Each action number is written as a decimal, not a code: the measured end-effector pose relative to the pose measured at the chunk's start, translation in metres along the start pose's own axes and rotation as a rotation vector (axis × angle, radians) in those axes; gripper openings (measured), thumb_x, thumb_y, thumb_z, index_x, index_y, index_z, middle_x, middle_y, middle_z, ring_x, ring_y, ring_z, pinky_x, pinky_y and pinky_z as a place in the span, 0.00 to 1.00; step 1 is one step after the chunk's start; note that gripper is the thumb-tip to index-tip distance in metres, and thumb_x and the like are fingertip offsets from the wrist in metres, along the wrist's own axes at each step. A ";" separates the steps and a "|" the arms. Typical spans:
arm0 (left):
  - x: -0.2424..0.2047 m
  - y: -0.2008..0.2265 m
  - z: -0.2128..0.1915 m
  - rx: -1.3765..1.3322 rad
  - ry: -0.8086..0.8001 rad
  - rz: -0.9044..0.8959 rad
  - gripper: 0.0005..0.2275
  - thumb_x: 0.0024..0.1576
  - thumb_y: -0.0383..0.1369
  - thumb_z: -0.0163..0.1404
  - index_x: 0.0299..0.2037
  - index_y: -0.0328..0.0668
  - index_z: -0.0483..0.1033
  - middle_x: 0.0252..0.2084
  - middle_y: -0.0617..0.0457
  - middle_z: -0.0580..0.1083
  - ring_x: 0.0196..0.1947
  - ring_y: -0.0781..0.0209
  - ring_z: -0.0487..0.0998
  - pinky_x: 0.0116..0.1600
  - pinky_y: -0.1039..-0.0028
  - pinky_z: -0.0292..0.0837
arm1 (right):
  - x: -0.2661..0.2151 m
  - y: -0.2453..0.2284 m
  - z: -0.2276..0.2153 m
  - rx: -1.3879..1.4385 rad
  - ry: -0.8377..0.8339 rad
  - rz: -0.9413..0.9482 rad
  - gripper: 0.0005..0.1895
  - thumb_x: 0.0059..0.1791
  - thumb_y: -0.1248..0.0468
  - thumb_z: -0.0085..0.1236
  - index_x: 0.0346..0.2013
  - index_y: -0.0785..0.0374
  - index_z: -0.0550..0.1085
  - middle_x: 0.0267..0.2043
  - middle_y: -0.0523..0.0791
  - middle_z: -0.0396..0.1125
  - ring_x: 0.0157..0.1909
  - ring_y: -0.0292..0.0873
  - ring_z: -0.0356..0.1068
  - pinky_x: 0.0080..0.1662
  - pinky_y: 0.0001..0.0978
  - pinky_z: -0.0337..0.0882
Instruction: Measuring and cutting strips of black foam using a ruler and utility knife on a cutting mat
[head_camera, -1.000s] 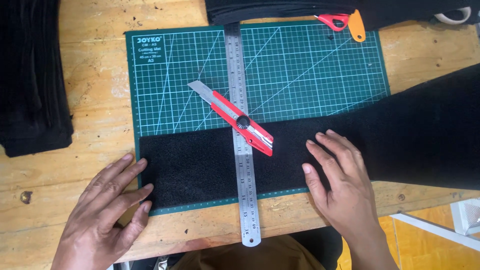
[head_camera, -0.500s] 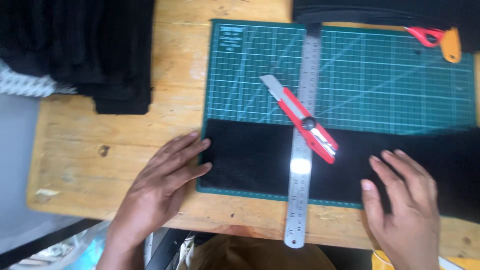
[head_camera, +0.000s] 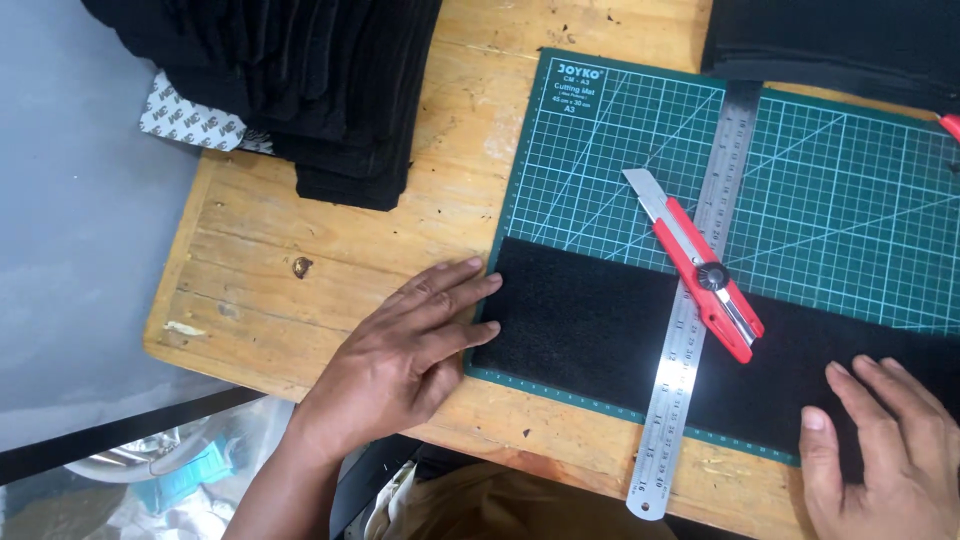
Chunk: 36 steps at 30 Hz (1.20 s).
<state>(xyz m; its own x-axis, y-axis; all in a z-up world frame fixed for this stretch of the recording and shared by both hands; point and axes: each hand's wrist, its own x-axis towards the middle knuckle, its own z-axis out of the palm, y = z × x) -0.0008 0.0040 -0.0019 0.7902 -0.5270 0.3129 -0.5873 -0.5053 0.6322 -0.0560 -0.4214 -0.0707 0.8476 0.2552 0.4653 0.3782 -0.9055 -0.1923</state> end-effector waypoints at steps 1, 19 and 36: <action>0.001 0.002 -0.001 0.006 0.015 0.010 0.11 0.63 0.25 0.43 0.49 0.32 0.79 0.67 0.37 0.68 0.72 0.38 0.64 0.75 0.50 0.61 | 0.001 -0.003 -0.001 -0.011 -0.004 0.014 0.19 0.58 0.70 0.60 0.62 0.79 0.79 0.67 0.63 0.71 0.71 0.69 0.72 0.74 0.56 0.70; 0.000 -0.005 0.004 0.067 0.035 0.028 0.10 0.64 0.33 0.52 0.47 0.33 0.80 0.65 0.38 0.69 0.71 0.41 0.64 0.74 0.53 0.60 | -0.004 -0.002 0.007 0.011 0.052 0.044 0.17 0.59 0.73 0.59 0.61 0.80 0.79 0.67 0.64 0.71 0.71 0.68 0.70 0.76 0.55 0.68; 0.001 -0.004 0.002 0.064 0.021 0.027 0.11 0.65 0.33 0.50 0.48 0.32 0.80 0.66 0.38 0.69 0.71 0.40 0.64 0.74 0.52 0.61 | -0.009 0.006 0.007 -0.008 0.029 0.032 0.18 0.58 0.70 0.59 0.61 0.78 0.79 0.67 0.62 0.71 0.71 0.68 0.71 0.76 0.54 0.66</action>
<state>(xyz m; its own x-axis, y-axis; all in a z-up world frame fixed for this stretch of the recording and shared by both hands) 0.0017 0.0041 -0.0056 0.7768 -0.5272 0.3445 -0.6182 -0.5341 0.5766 -0.0592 -0.4267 -0.0820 0.8480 0.2160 0.4839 0.3480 -0.9157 -0.2010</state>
